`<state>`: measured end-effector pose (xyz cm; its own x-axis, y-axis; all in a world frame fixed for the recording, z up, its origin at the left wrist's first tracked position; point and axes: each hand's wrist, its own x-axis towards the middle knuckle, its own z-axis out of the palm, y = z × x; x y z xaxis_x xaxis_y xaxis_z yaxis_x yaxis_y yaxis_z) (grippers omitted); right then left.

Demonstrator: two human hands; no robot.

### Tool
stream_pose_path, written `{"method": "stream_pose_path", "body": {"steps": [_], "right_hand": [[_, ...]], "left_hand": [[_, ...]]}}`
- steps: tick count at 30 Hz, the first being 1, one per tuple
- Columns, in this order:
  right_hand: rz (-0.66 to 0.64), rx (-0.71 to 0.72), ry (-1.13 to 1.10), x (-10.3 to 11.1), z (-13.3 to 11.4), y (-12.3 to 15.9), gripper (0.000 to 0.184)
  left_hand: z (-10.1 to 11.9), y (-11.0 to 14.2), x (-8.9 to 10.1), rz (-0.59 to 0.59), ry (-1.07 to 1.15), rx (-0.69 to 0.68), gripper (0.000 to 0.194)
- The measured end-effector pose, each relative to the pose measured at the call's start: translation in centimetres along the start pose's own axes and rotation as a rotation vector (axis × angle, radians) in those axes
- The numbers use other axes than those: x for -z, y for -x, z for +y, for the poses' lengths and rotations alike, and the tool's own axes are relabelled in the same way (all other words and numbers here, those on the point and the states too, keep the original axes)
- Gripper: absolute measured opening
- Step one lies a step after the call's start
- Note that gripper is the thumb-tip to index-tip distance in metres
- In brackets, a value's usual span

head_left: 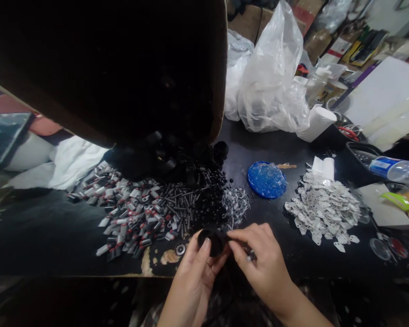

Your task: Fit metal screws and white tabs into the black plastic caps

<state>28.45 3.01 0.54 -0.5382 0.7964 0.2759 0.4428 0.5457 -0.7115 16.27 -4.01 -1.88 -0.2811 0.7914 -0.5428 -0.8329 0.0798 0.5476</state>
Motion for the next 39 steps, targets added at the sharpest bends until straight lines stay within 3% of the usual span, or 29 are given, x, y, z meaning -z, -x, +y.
{"method": "stream_pose_path", "body": {"steps": [3,9,19,22,24,27,29,31,35,39], "right_hand": [[0.022,0.123,0.084,0.5,-0.2,0.0,0.015],[-0.012,0.088,-0.145,2.0,-1.3,-0.6,0.013],[0.052,0.11,-0.1,2.1,-1.8,-0.5,0.008],[-0.002,0.126,-0.164,2.2,-1.9,-0.2,0.011],[-0.095,0.013,-0.298,2.5,-2.0,-0.3,0.007],[-0.275,-0.321,-0.536,3.0,-2.0,-0.5,0.007],[-0.314,-0.426,-0.548,3.1,-2.0,-0.5,0.01],[-0.23,-0.338,-0.428,2.9,-1.9,-0.3,0.007],[-0.016,0.024,-0.112,2.4,-2.0,0.2,0.006],[-0.025,0.184,0.072,2.7,-2.2,-0.2,0.008]], "left_hand": [[-0.1,0.2,0.2,0.013,-0.017,0.009,0.018],[-0.1,0.6,0.9,0.012,-0.06,0.045,0.025],[-0.6,0.7,1.0,0.001,-0.096,0.113,0.029],[-0.1,0.8,0.6,-0.061,-0.095,0.092,0.025],[0.4,0.6,0.7,-0.161,-0.115,0.098,0.021],[0.8,0.2,1.4,-0.31,-0.187,0.145,0.017],[0.9,-0.2,1.9,-0.341,-0.236,0.15,0.017],[0.8,-0.4,2.2,-0.325,-0.243,0.14,0.017],[0.6,-0.4,2.0,-0.238,-0.198,0.141,0.019],[0.5,-0.4,1.7,-0.177,-0.193,0.125,0.023]]}}
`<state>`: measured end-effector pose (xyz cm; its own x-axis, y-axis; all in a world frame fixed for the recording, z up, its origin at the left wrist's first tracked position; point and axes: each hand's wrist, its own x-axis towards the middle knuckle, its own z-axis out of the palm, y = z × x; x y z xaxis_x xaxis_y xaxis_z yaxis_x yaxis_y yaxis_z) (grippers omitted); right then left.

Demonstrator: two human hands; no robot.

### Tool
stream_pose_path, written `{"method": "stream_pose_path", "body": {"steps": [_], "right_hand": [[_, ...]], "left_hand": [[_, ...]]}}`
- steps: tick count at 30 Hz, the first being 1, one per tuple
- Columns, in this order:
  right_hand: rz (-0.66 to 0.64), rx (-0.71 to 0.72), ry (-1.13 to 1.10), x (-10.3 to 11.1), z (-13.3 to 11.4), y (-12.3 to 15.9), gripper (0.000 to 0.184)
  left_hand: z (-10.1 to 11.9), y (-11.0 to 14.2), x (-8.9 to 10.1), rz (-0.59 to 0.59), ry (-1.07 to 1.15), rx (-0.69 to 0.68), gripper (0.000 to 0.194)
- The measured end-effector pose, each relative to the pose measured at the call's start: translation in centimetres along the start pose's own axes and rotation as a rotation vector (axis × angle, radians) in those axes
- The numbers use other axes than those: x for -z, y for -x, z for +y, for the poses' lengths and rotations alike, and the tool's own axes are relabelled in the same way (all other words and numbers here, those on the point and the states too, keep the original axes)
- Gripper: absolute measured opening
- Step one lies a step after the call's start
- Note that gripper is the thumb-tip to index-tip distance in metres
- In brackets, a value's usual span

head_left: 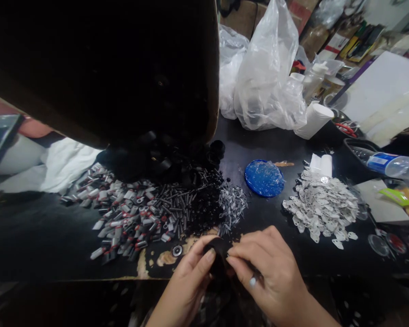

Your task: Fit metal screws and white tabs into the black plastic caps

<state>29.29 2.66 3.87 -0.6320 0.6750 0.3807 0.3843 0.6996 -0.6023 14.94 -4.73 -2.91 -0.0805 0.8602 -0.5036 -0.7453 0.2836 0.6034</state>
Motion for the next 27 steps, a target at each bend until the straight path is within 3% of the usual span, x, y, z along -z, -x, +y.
{"method": "stream_pose_path", "body": {"steps": [4,9,13,17,20,27], "right_hand": [[-0.094,0.085,0.109,0.4,0.2,-0.4,0.008],[-0.094,0.089,0.147,0.5,0.5,0.0,0.018],[-0.193,-0.102,0.068,0.9,0.5,0.0,0.019],[-0.4,-0.304,0.044,1.3,0.4,-0.4,0.021],[-0.491,-0.29,-0.058,1.5,0.5,-0.4,0.025],[-0.465,-0.161,0.08,1.7,1.2,0.0,0.031]], "left_hand": [[0.0,-0.1,-0.2,0.022,0.005,-0.004,0.024],[0.3,-0.1,-0.4,0.08,-0.009,-0.007,0.024],[0.7,-0.1,-0.2,0.11,-0.06,-0.041,0.027],[1.2,0.1,0.5,0.132,-0.125,-0.093,0.021],[1.4,0.1,1.0,0.156,-0.135,-0.113,0.022],[1.4,0.0,0.9,0.151,-0.256,-0.129,0.027]]}}
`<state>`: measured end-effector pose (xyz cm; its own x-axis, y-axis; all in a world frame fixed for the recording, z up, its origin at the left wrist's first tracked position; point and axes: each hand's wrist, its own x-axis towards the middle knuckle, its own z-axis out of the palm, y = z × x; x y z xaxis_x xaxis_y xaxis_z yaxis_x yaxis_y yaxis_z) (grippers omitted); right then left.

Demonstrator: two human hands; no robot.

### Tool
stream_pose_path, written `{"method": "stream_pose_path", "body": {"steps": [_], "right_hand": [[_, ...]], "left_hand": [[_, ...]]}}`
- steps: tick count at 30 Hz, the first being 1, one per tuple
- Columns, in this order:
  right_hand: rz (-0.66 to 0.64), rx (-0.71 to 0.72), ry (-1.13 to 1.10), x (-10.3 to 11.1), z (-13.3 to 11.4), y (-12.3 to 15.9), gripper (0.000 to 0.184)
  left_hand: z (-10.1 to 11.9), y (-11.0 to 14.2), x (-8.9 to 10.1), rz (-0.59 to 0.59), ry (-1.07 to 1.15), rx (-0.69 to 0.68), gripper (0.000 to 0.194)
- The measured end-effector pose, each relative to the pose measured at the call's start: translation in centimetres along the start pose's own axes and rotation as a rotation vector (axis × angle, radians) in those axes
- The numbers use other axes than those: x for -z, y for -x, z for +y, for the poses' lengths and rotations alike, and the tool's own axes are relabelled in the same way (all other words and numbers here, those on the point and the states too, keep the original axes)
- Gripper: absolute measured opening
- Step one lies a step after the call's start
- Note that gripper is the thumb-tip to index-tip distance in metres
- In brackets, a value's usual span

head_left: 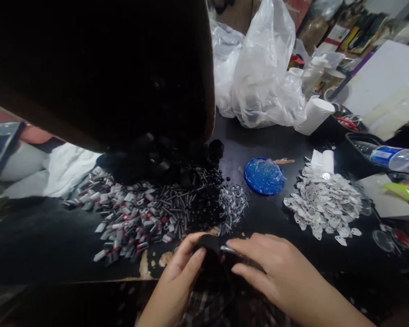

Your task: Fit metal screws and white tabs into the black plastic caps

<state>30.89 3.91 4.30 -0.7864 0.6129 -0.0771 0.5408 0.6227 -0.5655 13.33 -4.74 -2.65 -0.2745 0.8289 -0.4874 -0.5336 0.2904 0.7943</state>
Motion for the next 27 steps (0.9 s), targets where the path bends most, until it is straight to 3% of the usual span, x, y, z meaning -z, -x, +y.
{"method": "stream_pose_path", "body": {"steps": [5,8,11,13,15,17,19,21,23,27], "right_hand": [[0.006,-0.083,-0.166,0.3,-0.3,0.2,0.019],[-0.142,-0.203,-0.49,0.5,-0.2,0.8,0.012],[-0.361,-0.286,-0.867,0.2,0.2,1.3,0.018],[-0.354,-0.283,-0.941,-0.3,0.5,1.1,0.022],[-0.177,-0.286,-0.768,-0.9,0.8,0.4,0.016],[0.01,-0.311,-0.423,-1.7,1.0,-0.9,0.012],[0.078,-0.334,-0.059,-2.5,1.0,-2.2,0.013],[0.05,-0.33,0.187,-3.1,0.9,-3.4,0.01],[0.03,-0.313,0.303,-3.5,0.7,-4.3,0.011],[0.03,-0.289,0.324,-3.7,0.7,-4.9,0.013]], "left_hand": [[0.7,-0.2,1.0,-0.102,-0.366,-0.169,0.02],[1.1,0.2,2.6,-0.187,-0.601,-0.363,0.021],[0.8,0.8,3.5,-0.289,-0.599,-0.572,0.025],[0.2,1.0,3.2,-0.179,-0.503,-0.583,0.021],[-0.3,1.0,2.1,0.054,-0.31,-0.421,0.02],[-0.8,0.9,0.7,0.2,-0.071,-0.213,0.024],[-1.0,0.7,-0.3,0.207,0.095,-0.094,0.028],[-0.9,0.5,-0.6,0.183,0.151,-0.061,0.031],[-0.7,0.5,-0.5,0.156,0.162,-0.046,0.033],[-0.5,0.5,-0.3,0.106,0.105,-0.044,0.032]]}}
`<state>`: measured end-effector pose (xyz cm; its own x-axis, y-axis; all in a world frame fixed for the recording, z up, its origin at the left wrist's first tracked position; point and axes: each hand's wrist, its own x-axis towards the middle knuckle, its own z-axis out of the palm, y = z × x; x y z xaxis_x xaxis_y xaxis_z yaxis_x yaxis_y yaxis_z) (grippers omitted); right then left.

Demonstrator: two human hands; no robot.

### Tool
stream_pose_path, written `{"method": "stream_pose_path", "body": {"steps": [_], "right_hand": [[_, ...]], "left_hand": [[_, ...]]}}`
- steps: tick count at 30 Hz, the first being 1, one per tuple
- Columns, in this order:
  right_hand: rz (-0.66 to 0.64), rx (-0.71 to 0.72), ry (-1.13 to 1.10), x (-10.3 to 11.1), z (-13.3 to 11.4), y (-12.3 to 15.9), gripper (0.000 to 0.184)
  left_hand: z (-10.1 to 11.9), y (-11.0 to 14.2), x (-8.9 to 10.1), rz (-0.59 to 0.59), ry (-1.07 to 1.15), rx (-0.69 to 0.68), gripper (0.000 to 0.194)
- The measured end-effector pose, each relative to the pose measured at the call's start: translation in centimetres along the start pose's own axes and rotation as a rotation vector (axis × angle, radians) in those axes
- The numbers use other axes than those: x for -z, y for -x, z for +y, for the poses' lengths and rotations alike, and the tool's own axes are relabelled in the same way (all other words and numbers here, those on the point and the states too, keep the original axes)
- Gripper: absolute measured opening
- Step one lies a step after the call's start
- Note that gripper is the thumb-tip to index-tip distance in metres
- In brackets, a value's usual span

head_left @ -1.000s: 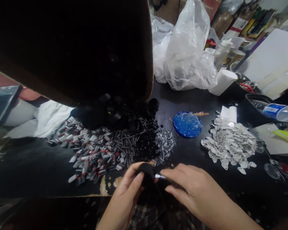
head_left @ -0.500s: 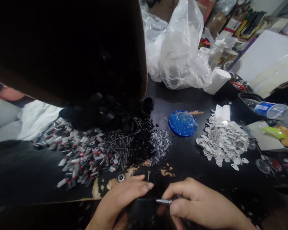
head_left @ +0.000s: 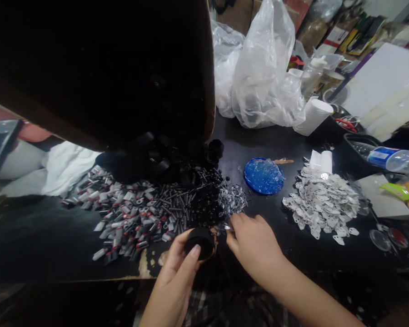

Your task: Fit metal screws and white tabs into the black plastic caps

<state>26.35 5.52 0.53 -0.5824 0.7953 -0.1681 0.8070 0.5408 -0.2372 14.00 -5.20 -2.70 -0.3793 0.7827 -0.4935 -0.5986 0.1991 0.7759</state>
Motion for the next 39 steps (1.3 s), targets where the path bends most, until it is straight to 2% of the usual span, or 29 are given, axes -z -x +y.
{"method": "stream_pose_path", "body": {"steps": [6,9,13,18,21,25,31,36,39], "right_hand": [[0.027,0.016,-0.113,0.0,1.3,1.1,0.004],[0.126,0.082,-0.301,-0.1,1.6,2.2,0.011],[0.279,0.162,-0.45,-0.2,1.5,3.1,0.01],[0.3,0.169,-0.538,0.4,1.5,3.4,0.01],[0.339,0.196,-0.601,0.7,1.5,3.6,0.009],[0.432,0.246,-0.533,0.6,1.4,3.8,0.01],[0.466,0.3,-0.385,0.3,1.3,3.8,0.012],[0.429,0.333,-0.332,0.4,1.5,3.7,0.014],[0.385,0.315,-0.309,0.4,1.3,3.8,0.015]], "left_hand": [[-0.1,0.3,-1.3,-0.055,0.105,0.042,0.028],[-0.3,0.3,-2.0,-0.099,0.134,0.12,0.031],[-0.7,0.2,-2.4,-0.072,0.162,0.103,0.026],[-0.7,0.2,-2.6,-0.084,0.203,0.091,0.021],[-0.7,0.4,-2.7,-0.071,0.206,0.121,0.028],[-1.1,0.8,-2.9,-0.049,0.205,0.189,0.037],[-1.3,1.0,-2.9,-0.167,0.09,0.123,0.029],[-0.9,0.8,-2.6,-0.204,-0.125,0.014,0.025],[-0.7,0.7,-2.3,-0.235,-0.223,0.003,0.027]]}}
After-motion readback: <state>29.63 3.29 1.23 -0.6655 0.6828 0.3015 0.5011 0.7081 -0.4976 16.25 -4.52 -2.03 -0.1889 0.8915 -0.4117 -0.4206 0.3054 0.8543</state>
